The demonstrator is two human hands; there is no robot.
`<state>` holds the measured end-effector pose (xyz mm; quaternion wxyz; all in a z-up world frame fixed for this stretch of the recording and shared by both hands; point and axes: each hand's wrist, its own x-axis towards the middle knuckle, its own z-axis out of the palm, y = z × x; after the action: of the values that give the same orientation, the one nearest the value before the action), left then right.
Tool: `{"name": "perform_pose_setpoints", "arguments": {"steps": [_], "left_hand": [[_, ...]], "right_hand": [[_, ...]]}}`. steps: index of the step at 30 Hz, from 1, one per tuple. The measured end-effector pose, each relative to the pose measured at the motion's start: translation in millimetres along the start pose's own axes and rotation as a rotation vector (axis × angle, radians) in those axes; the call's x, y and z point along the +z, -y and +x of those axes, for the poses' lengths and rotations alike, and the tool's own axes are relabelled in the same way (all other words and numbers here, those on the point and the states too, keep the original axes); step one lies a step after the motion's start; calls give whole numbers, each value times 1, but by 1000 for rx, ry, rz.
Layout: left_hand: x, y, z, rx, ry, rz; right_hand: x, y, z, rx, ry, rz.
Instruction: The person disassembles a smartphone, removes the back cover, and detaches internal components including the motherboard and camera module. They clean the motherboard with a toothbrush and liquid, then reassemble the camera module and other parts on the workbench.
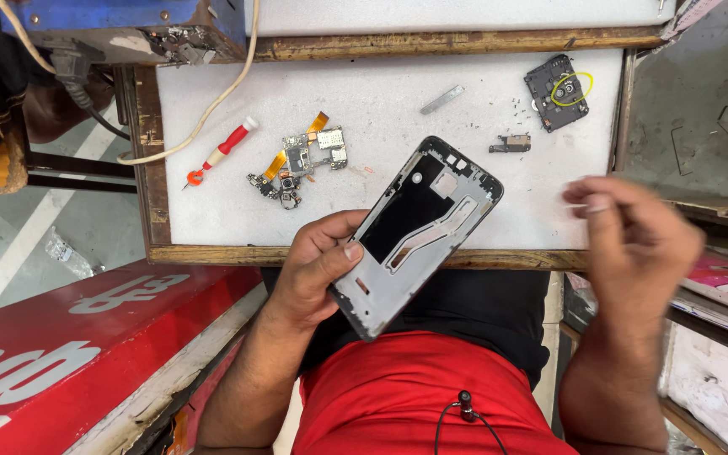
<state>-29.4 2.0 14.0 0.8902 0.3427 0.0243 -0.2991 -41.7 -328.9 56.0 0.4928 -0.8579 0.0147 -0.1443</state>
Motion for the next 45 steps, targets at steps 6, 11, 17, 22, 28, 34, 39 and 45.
{"name": "perform_pose_setpoints", "arguments": {"steps": [6, 11, 17, 22, 28, 34, 39, 45], "left_hand": [[27, -12, -22, 354, -106, 809], [44, -22, -31, 621, -116, 1209], [53, -27, -34, 827, -87, 1372], [60, -28, -36, 874, -52, 1480], [63, -25, -34, 847, -8, 1535], [63, -26, -31, 830, -5, 1574], [59, -29, -33, 792, 2, 1551], [42, -19, -29, 360, -156, 1106]], "right_hand": [[39, 52, -2, 68, 191, 28], [50, 72, 1, 69, 253, 5], [50, 74, 0, 76, 314, 29], [51, 72, 0, 50, 287, -76], [59, 72, -1, 0, 243, -111], [64, 61, -5, -42, 171, -198], [62, 51, -5, -40, 165, -282], [52, 48, -9, 138, 247, 71]]}}
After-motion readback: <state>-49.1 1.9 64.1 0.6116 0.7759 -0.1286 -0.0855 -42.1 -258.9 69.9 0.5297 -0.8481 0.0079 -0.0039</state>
